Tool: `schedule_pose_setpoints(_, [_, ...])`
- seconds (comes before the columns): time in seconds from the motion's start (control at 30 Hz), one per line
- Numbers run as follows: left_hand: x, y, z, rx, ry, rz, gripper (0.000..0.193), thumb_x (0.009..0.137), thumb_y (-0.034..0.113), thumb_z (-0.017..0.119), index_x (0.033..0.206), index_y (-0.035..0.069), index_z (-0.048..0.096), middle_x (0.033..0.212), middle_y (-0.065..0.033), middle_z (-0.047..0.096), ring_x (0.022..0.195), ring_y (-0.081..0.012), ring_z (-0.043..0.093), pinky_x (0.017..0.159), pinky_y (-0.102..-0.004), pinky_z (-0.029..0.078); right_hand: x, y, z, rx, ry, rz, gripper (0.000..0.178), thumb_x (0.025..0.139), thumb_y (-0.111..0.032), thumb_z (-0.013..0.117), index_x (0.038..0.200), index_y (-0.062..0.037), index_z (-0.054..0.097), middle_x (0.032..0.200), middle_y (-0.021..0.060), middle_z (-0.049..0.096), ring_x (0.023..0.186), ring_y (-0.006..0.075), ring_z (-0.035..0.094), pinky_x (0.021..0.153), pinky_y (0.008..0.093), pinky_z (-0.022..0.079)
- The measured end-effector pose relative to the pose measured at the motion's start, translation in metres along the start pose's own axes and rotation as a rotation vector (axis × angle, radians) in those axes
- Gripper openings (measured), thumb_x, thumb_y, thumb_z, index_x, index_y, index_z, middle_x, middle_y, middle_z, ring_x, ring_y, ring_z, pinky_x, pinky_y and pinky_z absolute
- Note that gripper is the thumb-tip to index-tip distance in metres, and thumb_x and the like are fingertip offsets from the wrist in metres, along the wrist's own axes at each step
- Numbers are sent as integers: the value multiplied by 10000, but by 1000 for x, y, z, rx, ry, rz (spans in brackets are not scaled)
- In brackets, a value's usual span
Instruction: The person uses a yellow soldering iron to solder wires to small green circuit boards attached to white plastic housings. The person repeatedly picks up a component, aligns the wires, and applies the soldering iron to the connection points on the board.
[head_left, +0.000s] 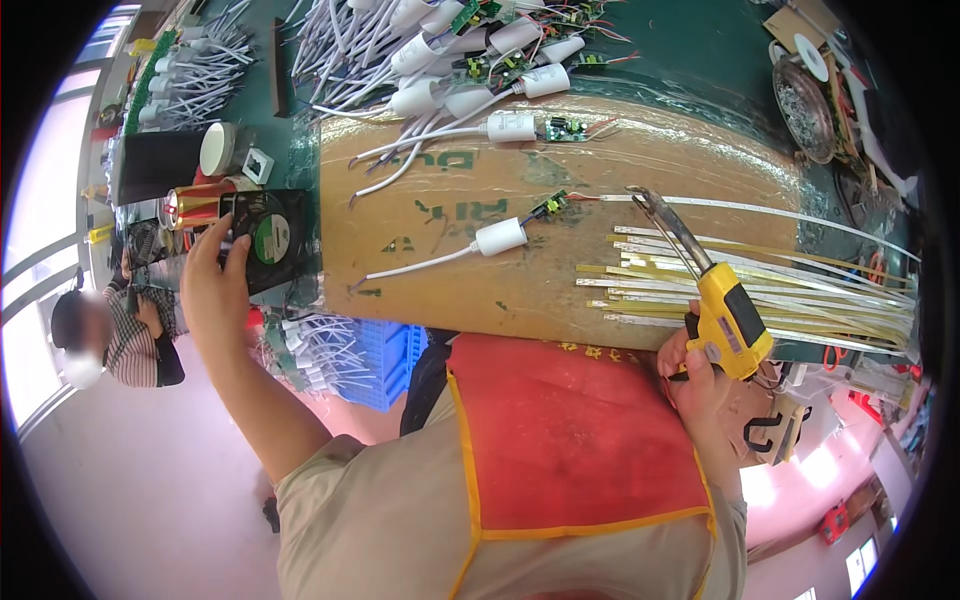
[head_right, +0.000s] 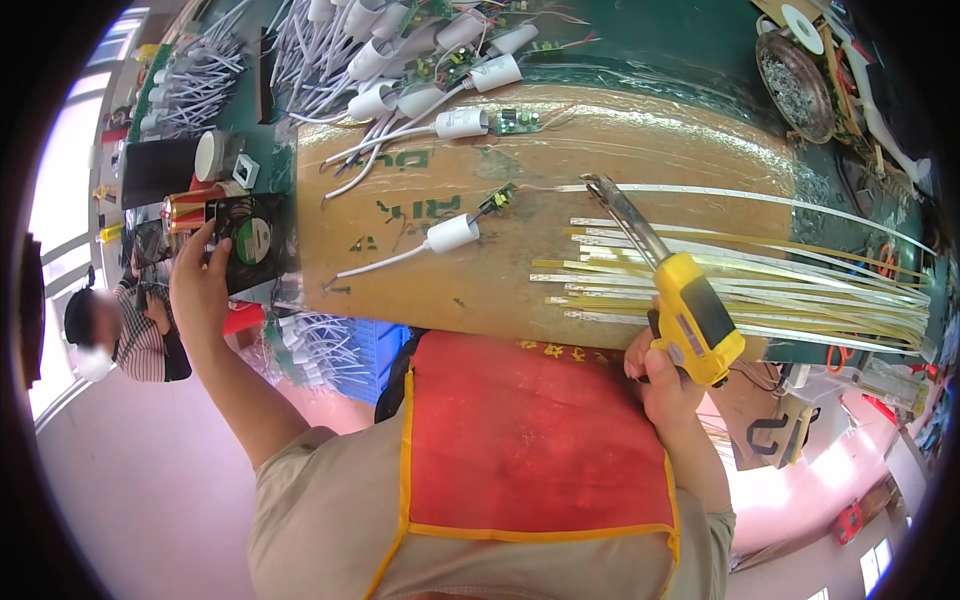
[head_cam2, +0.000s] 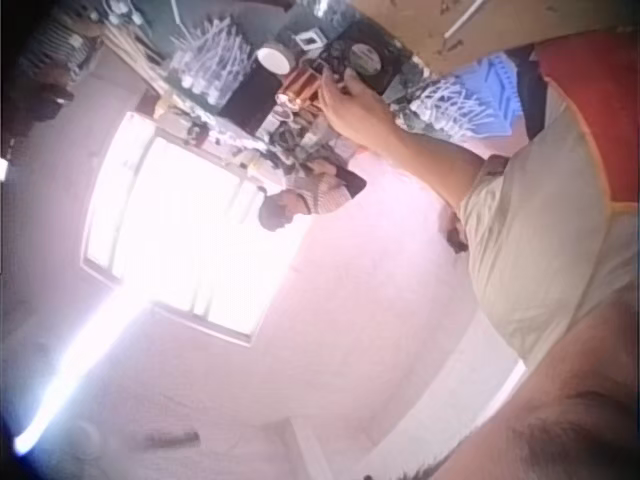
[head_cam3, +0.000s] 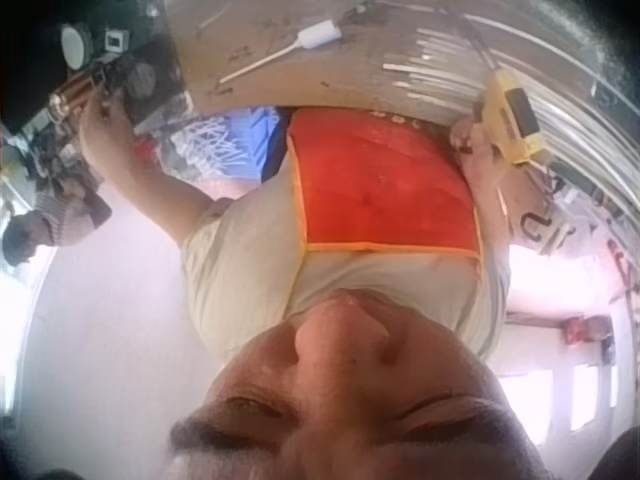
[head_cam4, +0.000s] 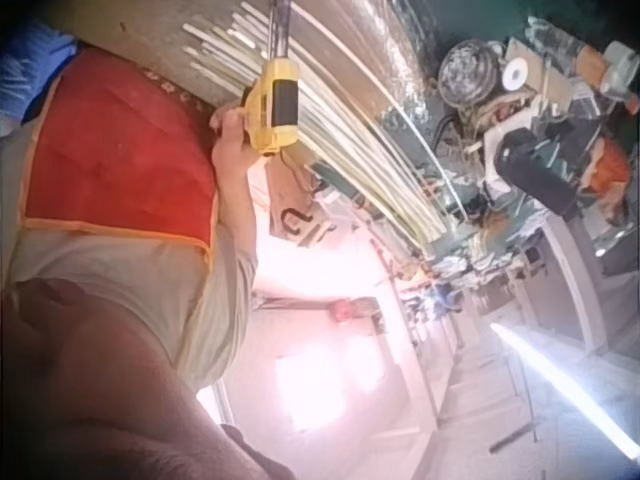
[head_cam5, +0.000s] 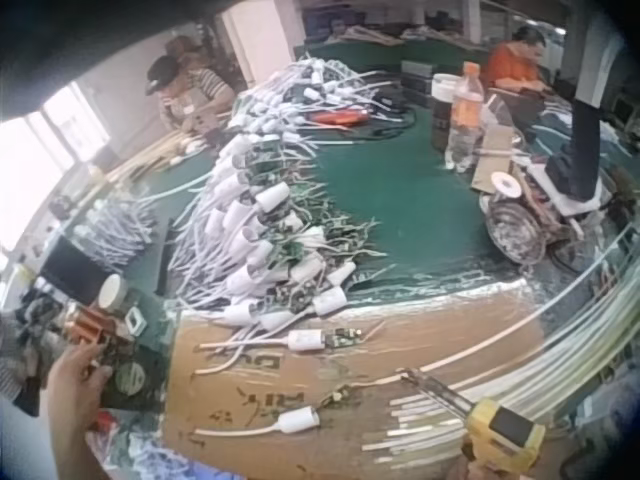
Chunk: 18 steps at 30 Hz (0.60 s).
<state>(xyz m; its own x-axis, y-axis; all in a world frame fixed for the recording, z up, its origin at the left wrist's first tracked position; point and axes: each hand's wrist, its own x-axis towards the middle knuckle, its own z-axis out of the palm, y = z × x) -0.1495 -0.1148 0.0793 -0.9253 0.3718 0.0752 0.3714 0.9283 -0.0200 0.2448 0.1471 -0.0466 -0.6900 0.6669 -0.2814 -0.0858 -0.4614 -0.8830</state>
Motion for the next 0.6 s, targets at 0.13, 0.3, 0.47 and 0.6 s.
schedule_pose_setpoints(0.13, [-8, 0, -9, -27, -86, -23, 367, 865, 230, 661, 1205, 95, 638, 1146, -130, 654, 947, -272, 642, 848, -357, 482, -2, -1, -5, 29, 3, 30, 625, 879, -284, 669, 1356, 13, 395, 713, 38, 468, 587, 130, 456, 541, 279, 410])
schedule_pose_setpoints(0.3, [-8, 16, -6, -58, 148, 1, 355, 854, 237, 692, 1170, 78, 652, 1085, -117, 676, 928, -249, 650, 831, -345, 487, -1, -5, -2, 10, 24, -37, 630, 870, -303, 673, 1346, 5, 397, 702, 30, 465, 578, 129, 459, 530, 278, 400])
schedule_pose_setpoints(0.47, [-19, 89, 14, -544, 140, 320, 373, 761, 186, 764, 1095, 48, 669, 1080, -113, 668, 992, -268, 635, 865, -352, 487, 4, -4, -12, 33, 51, -112, 640, 866, -295, 683, 1351, 4, 392, 702, 28, 469, 587, 131, 464, 537, 282, 408])
schedule_pose_setpoints(0.6, [-50, 164, 49, -429, -147, 931, 414, 724, 127, 730, 1127, 90, 642, 1085, -107, 643, 1002, -293, 606, 849, -378, 486, 6, -1, -13, 92, 49, -148, 656, 863, -274, 705, 1358, 15, 386, 708, 43, 483, 598, 139, 471, 561, 278, 417])
